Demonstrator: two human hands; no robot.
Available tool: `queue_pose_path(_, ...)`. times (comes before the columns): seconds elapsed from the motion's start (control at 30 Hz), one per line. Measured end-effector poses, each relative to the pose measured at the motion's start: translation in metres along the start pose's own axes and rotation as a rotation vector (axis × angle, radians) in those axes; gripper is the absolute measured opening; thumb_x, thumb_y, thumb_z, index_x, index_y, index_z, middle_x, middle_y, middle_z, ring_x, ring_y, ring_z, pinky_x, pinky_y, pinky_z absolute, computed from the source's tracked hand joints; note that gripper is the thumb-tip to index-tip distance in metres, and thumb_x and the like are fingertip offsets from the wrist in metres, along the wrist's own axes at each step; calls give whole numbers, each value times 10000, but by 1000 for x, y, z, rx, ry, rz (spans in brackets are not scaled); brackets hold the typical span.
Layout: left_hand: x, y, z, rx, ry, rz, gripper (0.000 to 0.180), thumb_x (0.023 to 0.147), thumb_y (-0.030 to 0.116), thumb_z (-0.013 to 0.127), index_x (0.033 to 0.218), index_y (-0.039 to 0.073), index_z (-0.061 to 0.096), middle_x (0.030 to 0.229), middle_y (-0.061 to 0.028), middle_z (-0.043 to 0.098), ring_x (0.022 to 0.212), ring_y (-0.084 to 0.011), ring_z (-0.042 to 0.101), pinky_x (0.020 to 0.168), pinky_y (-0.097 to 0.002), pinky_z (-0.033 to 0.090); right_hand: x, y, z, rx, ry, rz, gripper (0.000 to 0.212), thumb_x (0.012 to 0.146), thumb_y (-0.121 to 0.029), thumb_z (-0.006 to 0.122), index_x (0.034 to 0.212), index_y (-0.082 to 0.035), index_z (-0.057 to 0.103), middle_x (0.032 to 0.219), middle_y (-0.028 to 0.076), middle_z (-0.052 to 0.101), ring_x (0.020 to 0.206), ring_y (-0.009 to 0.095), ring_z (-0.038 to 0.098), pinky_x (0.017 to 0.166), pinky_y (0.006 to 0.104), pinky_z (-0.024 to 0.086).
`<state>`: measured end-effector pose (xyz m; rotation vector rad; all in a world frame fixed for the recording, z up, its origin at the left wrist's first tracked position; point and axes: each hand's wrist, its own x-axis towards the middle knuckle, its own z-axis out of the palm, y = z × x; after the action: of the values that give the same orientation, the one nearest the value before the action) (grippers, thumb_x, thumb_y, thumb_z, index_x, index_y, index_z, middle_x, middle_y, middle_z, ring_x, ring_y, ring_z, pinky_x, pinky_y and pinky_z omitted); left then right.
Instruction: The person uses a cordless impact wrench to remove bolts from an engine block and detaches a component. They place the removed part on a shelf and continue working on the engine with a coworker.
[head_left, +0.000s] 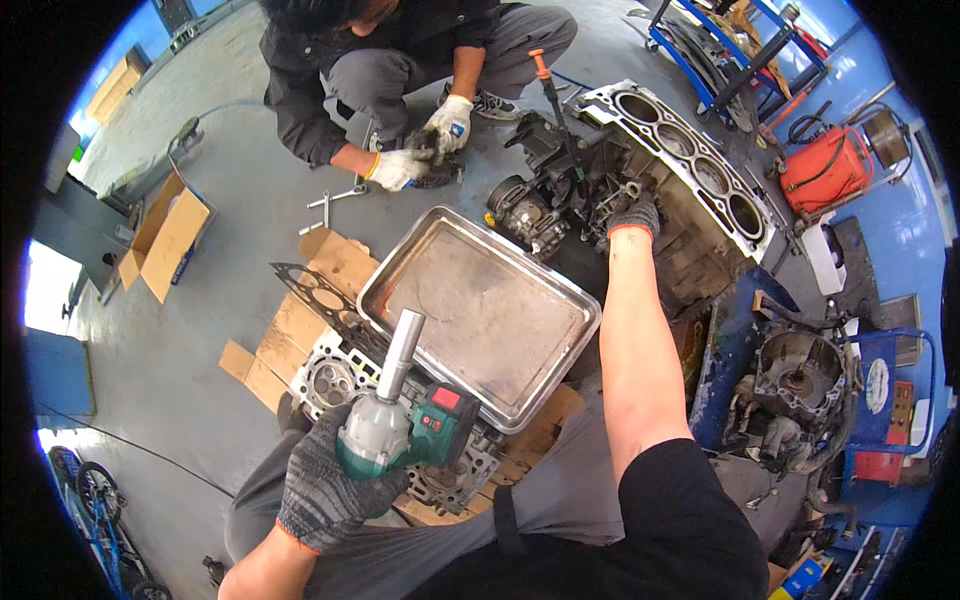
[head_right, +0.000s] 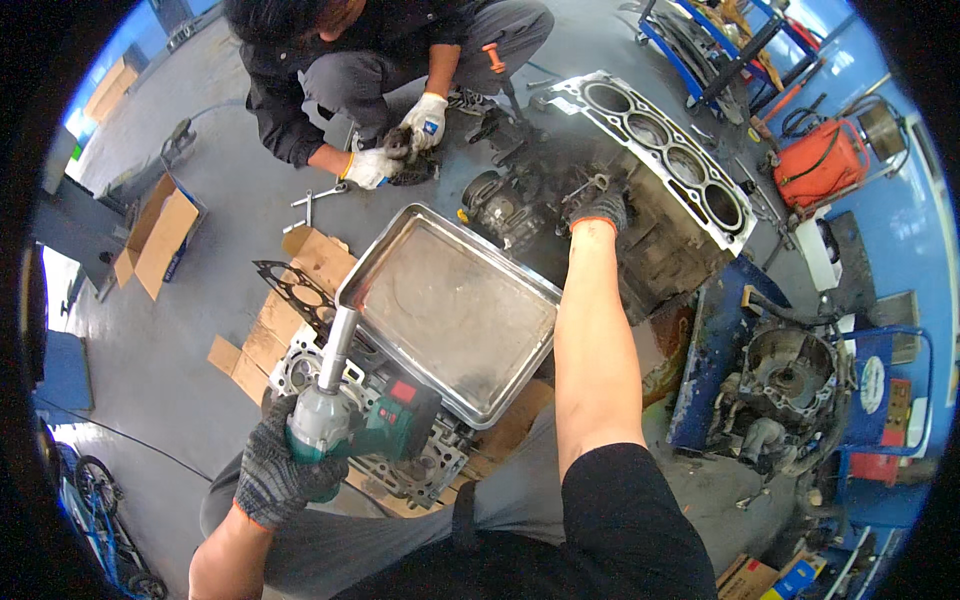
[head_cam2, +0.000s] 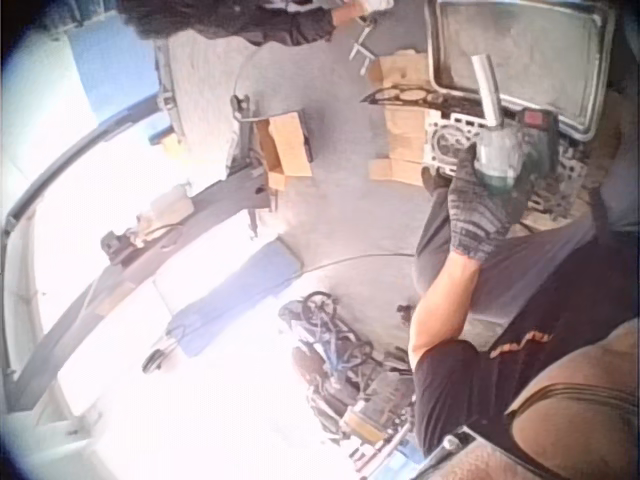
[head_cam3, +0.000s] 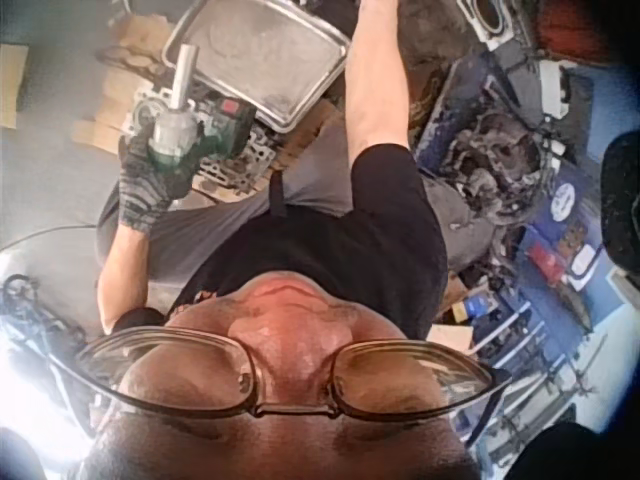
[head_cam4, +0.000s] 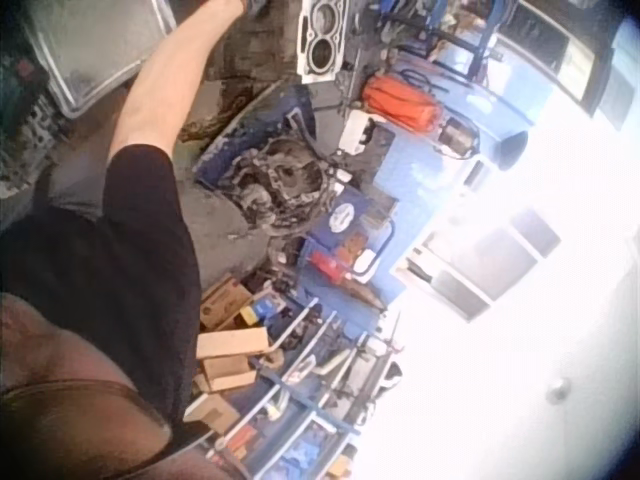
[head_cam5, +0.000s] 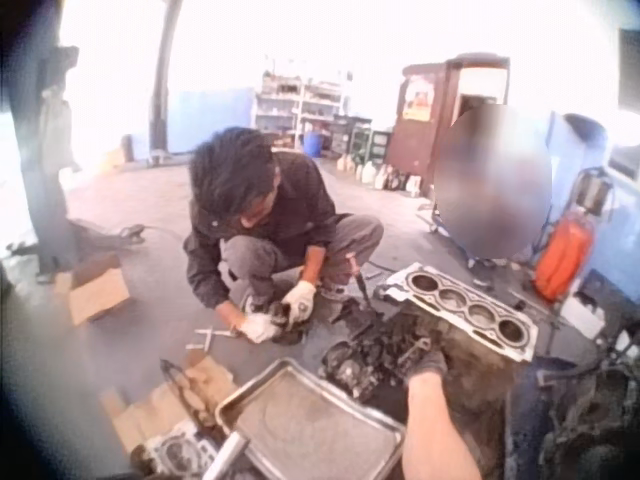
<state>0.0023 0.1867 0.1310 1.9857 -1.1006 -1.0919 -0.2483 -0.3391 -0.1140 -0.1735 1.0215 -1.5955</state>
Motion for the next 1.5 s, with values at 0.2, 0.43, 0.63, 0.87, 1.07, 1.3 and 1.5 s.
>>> queue_pose_path(0.2,-13,-3,-9,83,64,26,699,666,194,853,1257,-28,553,1094,-174,690,989,-285,690,889,-385,540,128,55,-41,127,-366,-2,561,1039,-509,342,1464,-180,500,1507,0,475,1358,215,414,1128,365,332)
queue_pose_path(0.43,-15,-15,-14,30,66,31,729,646,185,872,1259,-28,540,1054,-170,685,957,-289,688,851,-390,547,139,48,-44,-89,-339,-71,499,1063,-385,300,1503,-201,451,1557,6,418,1359,223,432,1113,351,351)
queue_pose_path(0.63,-19,-17,-15,30,47,-32,725,679,245,857,1273,-42,556,1093,-187,705,989,-281,710,872,-370,560,60,10,-17,-23,5,-2,523,1054,-440,326,1492,-188,458,1520,-22,468,1398,184,395,1079,431,397)
queue_pose_path(0.87,-19,-26,-6,72,21,-30,733,676,256,860,1270,-47,555,1077,-184,705,972,-285,712,852,-376,567,-52,-2,26,123,-31,-53,525,1052,-438,329,1474,-167,484,1532,35,451,1398,271,400,1164,437,312)
queue_pose_path(1.07,-17,-28,-3,51,-4,-25,754,681,270,866,1287,-46,548,1078,-189,704,968,-283,712,844,-372,571,-33,-2,15,-32,4,-111,534,1002,-548,392,1315,-182,621,1293,52,626,1146,276,594,962,445,497)
queue_pose_path(1.3,-18,-26,-3,49,14,0,748,684,278,865,1283,-43,554,1082,-188,704,980,-290,709,869,-377,562,65,19,-34,-96,-83,-91,614,991,-595,372,1375,-164,582,1402,52,560,1256,270,533,1052,438,434)
queue_pose_path(1.5,-17,-26,1,-5,9,4,706,710,276,854,1269,-35,557,1088,-174,703,994,-282,703,881,-371,555,28,7,-27,-2,-192,23,553,1037,-479,340,1462,-166,506,1496,53,495,1339,267,483,1123,437,372)
